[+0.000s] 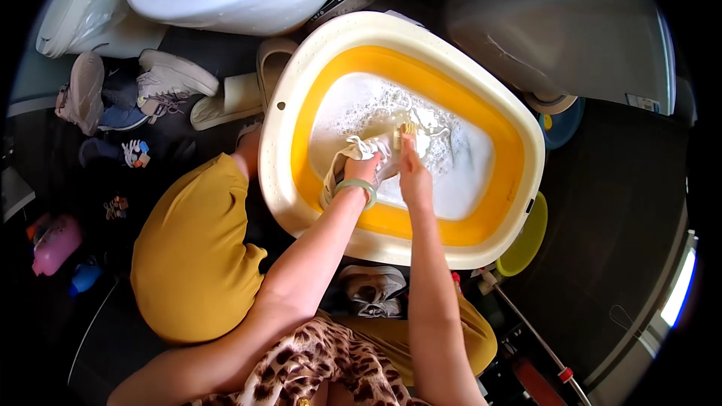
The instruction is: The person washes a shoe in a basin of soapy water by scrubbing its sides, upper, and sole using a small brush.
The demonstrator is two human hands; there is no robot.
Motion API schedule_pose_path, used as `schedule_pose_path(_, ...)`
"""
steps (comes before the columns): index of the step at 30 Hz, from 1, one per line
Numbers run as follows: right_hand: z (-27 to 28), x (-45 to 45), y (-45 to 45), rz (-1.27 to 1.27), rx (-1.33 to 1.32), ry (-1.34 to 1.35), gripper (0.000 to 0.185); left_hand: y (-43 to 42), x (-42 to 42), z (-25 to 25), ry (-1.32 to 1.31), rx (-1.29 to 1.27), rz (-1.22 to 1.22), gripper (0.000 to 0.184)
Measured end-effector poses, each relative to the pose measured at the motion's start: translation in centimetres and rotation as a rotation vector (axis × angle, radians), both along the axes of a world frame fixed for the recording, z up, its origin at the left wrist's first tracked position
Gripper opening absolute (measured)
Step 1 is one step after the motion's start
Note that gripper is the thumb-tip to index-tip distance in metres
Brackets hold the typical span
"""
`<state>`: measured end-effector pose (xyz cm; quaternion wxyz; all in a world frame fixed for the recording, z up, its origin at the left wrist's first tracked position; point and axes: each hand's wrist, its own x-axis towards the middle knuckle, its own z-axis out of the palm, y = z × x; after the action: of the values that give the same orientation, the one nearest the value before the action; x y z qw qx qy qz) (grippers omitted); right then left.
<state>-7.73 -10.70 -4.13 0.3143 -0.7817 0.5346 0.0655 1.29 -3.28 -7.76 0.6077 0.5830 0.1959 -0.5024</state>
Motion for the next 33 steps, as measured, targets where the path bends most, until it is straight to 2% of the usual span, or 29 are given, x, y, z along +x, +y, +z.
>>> schedule_pose_path(2, -0.5, -1.3, 2.3, -0.172, 0.143, -0.252, 0.037, -0.4, 0.4, 0.6, 0.073, -0.015, 0.062, 0.027)
schedule_pose_path(4, 2.6, -1.2, 4.3, -0.370, 0.378, -0.254, 0.037, 0.0, 0.7, 1.3, 0.215, -0.019, 0.173, 0.026)
schedule_pose_path(6, 2.8, -1.3, 3.3, -0.151, 0.196, -0.186, 0.036, 0.3, 0.5, 1.5, 0.232, -0.003, 0.160, 0.026)
schedule_pose_path(7, 2.8, -0.8, 2.1, -0.161, 0.183, -0.190, 0.036, 0.2, 0.6, 1.5, 0.225, -0.024, 0.143, 0.027)
schedule_pose_path(8, 2.8, -0.1, 0.6, -0.093, 0.072, -0.067, 0.036, 0.2, 0.7, 1.3, 0.216, -0.044, 0.132, 0.027)
schedule_pose_path(9, 2.7, 0.6, -0.9, -0.017, -0.034, 0.054, 0.036, 0.2, 0.7, 0.6, 0.082, 0.004, -0.003, 0.029)
schedule_pose_path(10, 1.3, 0.8, -2.4, -0.002, -0.080, 0.066, 0.036, 0.2, 0.7, -0.1, 0.076, 0.002, 0.008, 0.029)
schedule_pose_path(12, -0.1, 0.9, -3.2, -0.019, -0.100, -0.084, 0.036, 0.3, 0.9, 0.9, -0.022, 0.018, -0.062, 0.030)
schedule_pose_path(13, -0.6, 0.4, -2.6, -0.009, -0.094, -0.083, 0.036, 0.3, 1.1, 1.4, 0.014, 0.033, -0.046, 0.030)
schedule_pose_path(14, 0.7, 0.7, -1.1, -0.018, -0.027, -0.115, 0.036, 0.2, 1.3, 1.9, 0.018, 0.034, -0.035, 0.030)
schedule_pose_path(16, 1.5, -0.4, 2.1, 0.042, 0.013, -0.260, 0.034, -0.1, 1.4, 2.3, 0.280, -0.020, 0.164, 0.030)
schedule_pose_path(18, 2.0, -1.1, 3.4, 0.036, -0.025, -0.283, 0.033, 0.0, 0.5, 1.4, 0.277, -0.035, 0.176, 0.029)
schedule_pose_path(20, 2.5, -0.7, 1.4, -0.028, 0.036, -0.014, 0.034, 0.3, 0.0, 0.8, 0.270, -0.056, 0.177, 0.029)
schedule_pose_path(21, 1.4, -0.7, -0.1, -0.014, -0.011, 0.067, 0.034, 0.1, 0.1, 0.7, 0.185, -0.016, 0.051, 0.029)
schedule_pose_path(22, 0.5, -0.8, -1.3, -0.017, -0.070, 0.059, 0.035, 0.1, 0.2, 0.5, 0.099, 0.026, -0.062, 0.029)
schedule_pose_path(24, -0.4, -0.1, -3.0, -0.078, -0.065, 0.084, 0.035, 0.1, 0.7, 1.2, 0.059, -0.004, -0.059, 0.030)
schedule_pose_path(26, -0.7, 0.0, -2.5, -0.061, -0.059, 0.030, 0.034, 0.0, 1.0, 2.3, -0.005, 0.094, -0.106, 0.030)
schedule_pose_path(27, -0.1, 0.0, -1.7, -0.034, -0.035, -0.037, 0.034, 0.0, 0.8, 1.0, -0.038, 0.027, -0.084, 0.029)
schedule_pose_path(28, 0.5, -0.1, -0.8, -0.015, -0.012, -0.102, 0.034, 0.1, 0.2, 0.0, -0.028, 0.029, -0.079, 0.029)
schedule_pose_path(29, 1.0, -0.1, -0.2, -0.066, 0.158, -0.025, 0.034, -0.1, 0.5, 1.3, 0.125, -0.013, 0.051, 0.029)
schedule_pose_path(30, 0.7, -0.9, 0.9, 0.004, 0.076, -0.142, 0.035, -0.2, 0.9, 2.1, 0.273, -0.055, 0.177, 0.029)
schedule_pose_path(32, 0.9, -1.2, 0.8, 0.035, -0.013, -0.163, 0.034, -0.1, 0.6, 0.9, 0.268, -0.080, 0.150, 0.028)
schedule_pose_path(33, 1.1, -1.1, 0.2, 0.009, -0.023, -0.074, 0.034, 0.1, 0.3, 0.5, 0.199, -0.050, 0.077, 0.028)
